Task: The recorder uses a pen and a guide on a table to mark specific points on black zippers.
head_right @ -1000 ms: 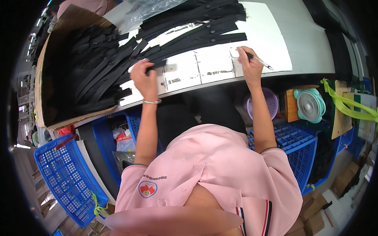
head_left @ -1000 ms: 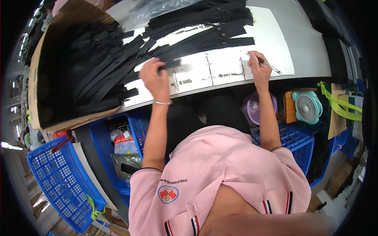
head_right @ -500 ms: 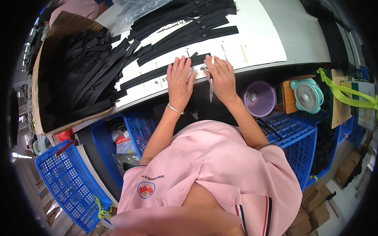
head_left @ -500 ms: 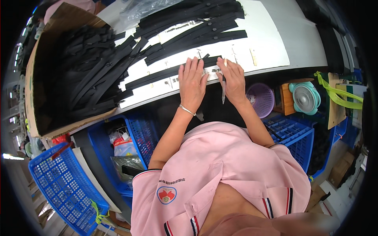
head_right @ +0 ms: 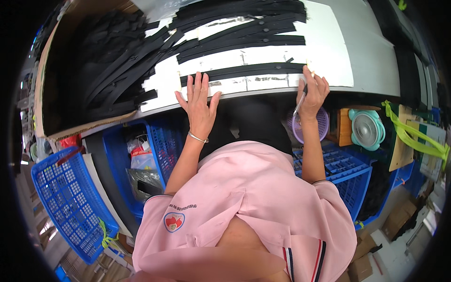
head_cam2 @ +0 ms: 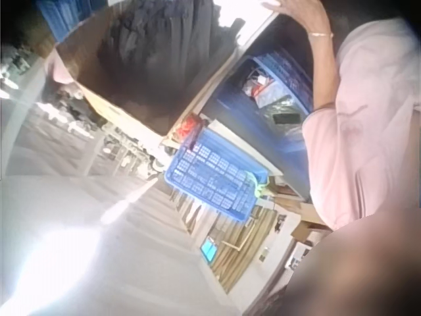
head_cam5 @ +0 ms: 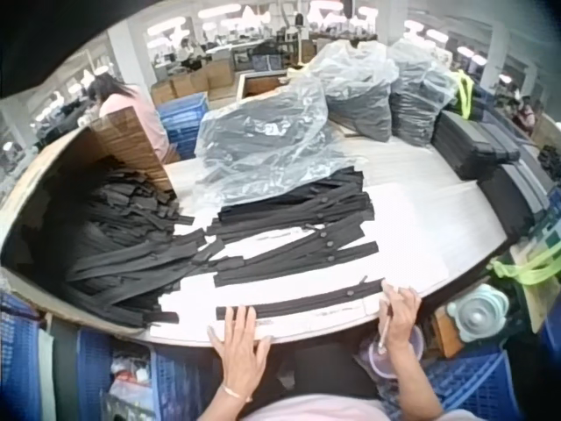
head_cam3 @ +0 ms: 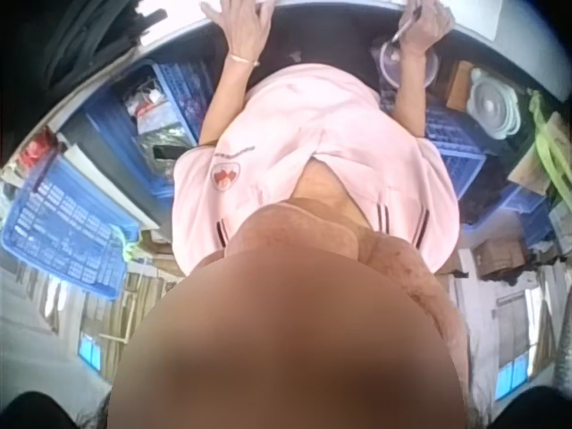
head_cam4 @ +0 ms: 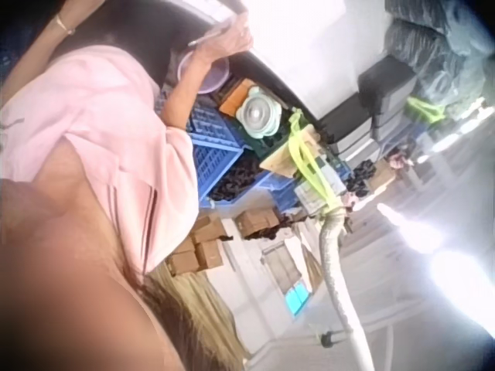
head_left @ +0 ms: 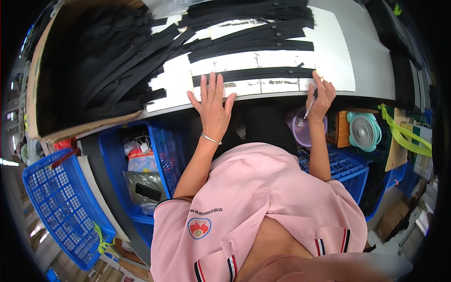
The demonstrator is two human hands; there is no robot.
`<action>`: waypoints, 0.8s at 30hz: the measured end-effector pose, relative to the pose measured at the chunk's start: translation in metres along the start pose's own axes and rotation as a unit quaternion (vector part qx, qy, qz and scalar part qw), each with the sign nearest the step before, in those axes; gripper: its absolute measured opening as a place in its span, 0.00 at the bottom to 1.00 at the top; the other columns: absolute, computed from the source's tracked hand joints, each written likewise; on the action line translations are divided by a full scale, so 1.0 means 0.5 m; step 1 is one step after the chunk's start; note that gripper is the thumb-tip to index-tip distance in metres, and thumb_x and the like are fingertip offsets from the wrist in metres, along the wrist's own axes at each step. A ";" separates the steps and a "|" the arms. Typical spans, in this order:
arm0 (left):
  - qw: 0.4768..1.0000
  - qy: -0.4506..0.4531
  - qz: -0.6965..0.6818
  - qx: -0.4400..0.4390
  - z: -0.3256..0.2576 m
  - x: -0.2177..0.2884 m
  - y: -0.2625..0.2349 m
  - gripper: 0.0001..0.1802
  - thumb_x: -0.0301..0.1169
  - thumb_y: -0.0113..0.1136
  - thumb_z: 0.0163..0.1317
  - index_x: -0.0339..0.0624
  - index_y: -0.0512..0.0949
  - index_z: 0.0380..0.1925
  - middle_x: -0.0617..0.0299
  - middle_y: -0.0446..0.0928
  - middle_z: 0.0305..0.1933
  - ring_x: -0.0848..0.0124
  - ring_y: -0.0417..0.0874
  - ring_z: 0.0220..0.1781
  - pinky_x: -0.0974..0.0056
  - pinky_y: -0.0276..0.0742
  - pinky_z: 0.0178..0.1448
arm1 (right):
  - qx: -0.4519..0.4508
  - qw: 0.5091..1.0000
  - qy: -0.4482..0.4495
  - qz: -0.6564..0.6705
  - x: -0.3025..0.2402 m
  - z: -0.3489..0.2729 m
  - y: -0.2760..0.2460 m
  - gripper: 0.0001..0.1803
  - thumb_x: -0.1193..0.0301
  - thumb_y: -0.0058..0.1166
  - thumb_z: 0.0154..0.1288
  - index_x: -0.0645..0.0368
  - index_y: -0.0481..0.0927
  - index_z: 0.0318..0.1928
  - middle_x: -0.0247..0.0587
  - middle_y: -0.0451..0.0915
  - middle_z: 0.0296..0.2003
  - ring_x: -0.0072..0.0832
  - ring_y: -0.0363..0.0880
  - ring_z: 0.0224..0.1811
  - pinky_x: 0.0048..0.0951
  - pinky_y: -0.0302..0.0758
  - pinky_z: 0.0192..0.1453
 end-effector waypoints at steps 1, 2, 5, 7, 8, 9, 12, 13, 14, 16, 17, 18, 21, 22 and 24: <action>1.000 -0.007 0.003 0.002 -0.002 -0.012 -0.004 0.37 0.44 0.65 0.69 0.49 0.67 0.76 0.58 0.63 0.81 0.54 0.56 0.84 0.32 0.27 0.81 | 0.003 1.000 0.004 -0.007 0.002 0.000 -0.002 0.22 0.75 0.65 0.66 0.54 0.83 0.61 0.38 0.85 0.49 0.34 0.78 0.55 0.44 0.68 0.71; 1.000 -0.004 0.009 0.015 -0.002 -0.021 -0.011 0.37 0.46 0.66 0.68 0.47 0.68 0.74 0.56 0.66 0.79 0.54 0.58 0.83 0.31 0.28 0.80 | 0.002 1.000 0.000 -0.001 0.000 -0.001 -0.001 0.22 0.75 0.65 0.66 0.54 0.83 0.61 0.38 0.85 0.49 0.34 0.78 0.55 0.44 0.68 0.71; 1.000 -0.004 0.007 0.029 -0.005 -0.039 -0.024 0.37 0.48 0.67 0.67 0.46 0.71 0.72 0.55 0.69 0.77 0.54 0.60 0.82 0.30 0.28 0.80 | -0.002 1.000 -0.001 -0.017 0.000 0.000 0.001 0.22 0.76 0.65 0.66 0.54 0.84 0.61 0.39 0.85 0.48 0.35 0.78 0.53 0.44 0.69 0.70; 0.999 -0.007 -0.002 0.031 -0.005 -0.048 -0.027 0.37 0.49 0.67 0.66 0.46 0.71 0.72 0.56 0.69 0.76 0.54 0.60 0.82 0.31 0.28 0.80 | -0.016 1.000 -0.006 -0.026 -0.003 0.008 0.002 0.23 0.76 0.65 0.66 0.54 0.83 0.61 0.38 0.85 0.48 0.34 0.78 0.53 0.44 0.69 0.70; 0.999 -0.008 -0.003 0.033 -0.006 -0.050 -0.027 0.37 0.50 0.68 0.66 0.47 0.72 0.71 0.57 0.70 0.76 0.55 0.60 0.82 0.31 0.28 0.80 | -0.028 0.999 -0.008 -0.037 -0.008 0.013 0.005 0.23 0.77 0.65 0.66 0.54 0.83 0.62 0.38 0.85 0.48 0.34 0.78 0.53 0.44 0.69 0.70; 0.999 -0.010 -0.005 0.036 -0.007 -0.052 -0.027 0.38 0.50 0.68 0.65 0.47 0.73 0.71 0.59 0.70 0.76 0.55 0.60 0.82 0.32 0.29 0.80 | -0.033 0.998 0.001 -0.047 -0.012 0.018 0.004 0.20 0.78 0.62 0.68 0.55 0.84 0.59 0.38 0.85 0.46 0.34 0.79 0.51 0.43 0.69 0.69; 0.999 -0.017 -0.023 0.036 -0.008 -0.056 -0.023 0.39 0.48 0.70 0.64 0.52 0.71 0.73 0.61 0.67 0.78 0.58 0.57 0.84 0.34 0.28 0.81 | -0.051 0.996 0.040 0.054 -0.063 0.063 -0.004 0.15 0.78 0.58 0.71 0.56 0.84 0.57 0.36 0.86 0.46 0.34 0.81 0.51 0.42 0.69 0.69; 0.999 -0.019 -0.026 0.038 -0.008 -0.058 -0.023 0.39 0.48 0.70 0.64 0.52 0.71 0.73 0.61 0.67 0.78 0.58 0.57 0.84 0.34 0.28 0.81 | -0.052 0.992 0.048 0.101 -0.094 0.080 -0.002 0.12 0.76 0.55 0.75 0.57 0.83 0.56 0.35 0.88 0.46 0.34 0.82 0.51 0.40 0.69 0.68; 0.998 -0.014 -0.027 0.048 -0.007 -0.057 -0.025 0.38 0.49 0.70 0.64 0.50 0.72 0.71 0.61 0.69 0.77 0.57 0.59 0.83 0.33 0.29 0.81 | -0.069 0.984 0.079 0.146 -0.113 0.085 0.016 0.11 0.73 0.54 0.76 0.58 0.85 0.53 0.36 0.88 0.47 0.35 0.82 0.52 0.39 0.69 0.68; 0.998 -0.013 -0.026 0.061 -0.011 -0.060 -0.030 0.37 0.50 0.69 0.64 0.48 0.74 0.70 0.61 0.71 0.75 0.56 0.61 0.82 0.32 0.31 0.80 | -0.143 0.961 0.115 0.207 -0.174 0.094 0.064 0.10 0.72 0.54 0.76 0.60 0.87 0.49 0.36 0.88 0.44 0.33 0.83 0.49 0.37 0.70 0.66; 0.998 -0.015 -0.030 0.061 -0.010 -0.060 -0.032 0.36 0.50 0.69 0.64 0.49 0.74 0.69 0.61 0.71 0.75 0.56 0.61 0.82 0.32 0.31 0.80 | -0.175 0.916 0.173 0.318 -0.207 0.106 0.089 0.09 0.71 0.56 0.75 0.60 0.88 0.47 0.36 0.88 0.43 0.29 0.82 0.47 0.34 0.72 0.61; 0.998 -0.015 -0.032 0.061 -0.009 -0.060 -0.032 0.36 0.50 0.69 0.64 0.49 0.74 0.69 0.61 0.71 0.75 0.57 0.61 0.82 0.32 0.32 0.80 | -0.203 0.852 0.228 0.425 -0.241 0.111 0.121 0.09 0.70 0.57 0.75 0.61 0.88 0.45 0.36 0.88 0.41 0.26 0.82 0.45 0.30 0.74 0.56; 0.997 -0.017 -0.041 0.059 -0.006 -0.055 -0.031 0.36 0.50 0.70 0.63 0.49 0.75 0.69 0.61 0.71 0.75 0.57 0.61 0.81 0.31 0.33 0.80 | -0.224 0.792 0.236 0.517 -0.323 0.122 0.187 0.11 0.67 0.57 0.77 0.61 0.88 0.44 0.31 0.85 0.35 0.15 0.78 0.34 0.17 0.72 0.37; 0.997 -0.021 -0.040 0.060 -0.007 -0.057 -0.033 0.36 0.50 0.70 0.63 0.49 0.75 0.69 0.61 0.71 0.75 0.57 0.61 0.81 0.31 0.33 0.80 | -0.228 0.791 0.234 0.518 -0.338 0.121 0.208 0.11 0.67 0.57 0.77 0.61 0.88 0.44 0.31 0.85 0.35 0.15 0.78 0.34 0.17 0.72 0.37; 0.998 -0.020 -0.043 0.052 -0.004 -0.051 -0.032 0.37 0.50 0.70 0.62 0.49 0.75 0.69 0.61 0.71 0.75 0.57 0.61 0.81 0.31 0.34 0.80 | -0.240 0.822 0.202 0.476 -0.357 0.111 0.247 0.10 0.71 0.60 0.73 0.67 0.85 0.40 0.31 0.85 0.36 0.14 0.79 0.29 0.20 0.72 0.30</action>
Point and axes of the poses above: each hand's wrist, its own z-axis towards the middle knuckle, its own y-axis out of the palm, x = y × z, the point moved 10 cm from there along z, towards the middle knuckle
